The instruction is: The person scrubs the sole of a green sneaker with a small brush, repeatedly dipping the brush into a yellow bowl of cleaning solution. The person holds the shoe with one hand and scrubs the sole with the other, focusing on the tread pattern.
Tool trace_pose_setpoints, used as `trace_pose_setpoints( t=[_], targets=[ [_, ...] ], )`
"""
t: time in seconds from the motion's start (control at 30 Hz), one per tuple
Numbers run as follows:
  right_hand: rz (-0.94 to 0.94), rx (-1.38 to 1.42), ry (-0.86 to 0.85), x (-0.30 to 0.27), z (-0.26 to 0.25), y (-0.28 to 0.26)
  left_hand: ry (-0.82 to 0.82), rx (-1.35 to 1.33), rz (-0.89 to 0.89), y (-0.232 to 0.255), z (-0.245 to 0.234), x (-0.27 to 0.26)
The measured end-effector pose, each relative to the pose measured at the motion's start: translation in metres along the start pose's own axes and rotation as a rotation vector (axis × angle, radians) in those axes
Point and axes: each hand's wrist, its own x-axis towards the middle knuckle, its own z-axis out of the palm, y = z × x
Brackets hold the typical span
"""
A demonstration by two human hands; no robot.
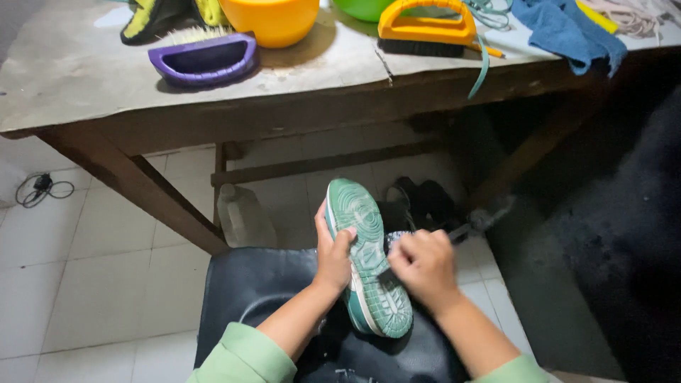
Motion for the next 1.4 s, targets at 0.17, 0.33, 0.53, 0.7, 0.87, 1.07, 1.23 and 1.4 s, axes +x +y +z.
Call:
trace_pose_setpoints(
  t=[0.17, 0.33, 0.53, 0.7, 0.87, 1.07, 1.23, 1.4],
  targets=[
    [0.005, -0.110, 0.025, 0.019, -0.011, 0.001, 0.015, -0.062, 0.032, -0.013, -0.003, 0.009],
    [-0.048, 0.031, 0.000, 0.003, 0.006, 0.009, 0.005, -0.113, 0.068, -0.026, -0.011, 0.011],
    [-0.045, -0.033, 0.037, 0.026, -0.012, -0.024, -0.026, -0.116, 0.078, -0.026, -0.010, 0.014],
    [-0.018, -0.045, -0.016, 0.009, 0.010, 0.029, -0.066, -0.220, 0.142, -0.046, -0.018, 0.022],
    [0.005, -0.046, 0.013, 0.022, 0.005, -0.008, -0.113, -0.249, 0.169, -0.053, -0.018, 0.024],
    [0.037, -0.234, -0.031, 0.016, 0.020, 0.034, -0.157, -0.404, 0.129, -0.052, -0.021, 0.016],
    [-0.050, 0.058, -0.007, 0.018, 0.022, -0.012, -0.201, -0.395, 0.172, -0.072, -0.024, 0.032],
    [-0.035, -0.154, 0.080, 0.021, 0.008, 0.022, -0.226, -0.409, 0.169, -0.055, -0.019, 0.021]
  ],
)
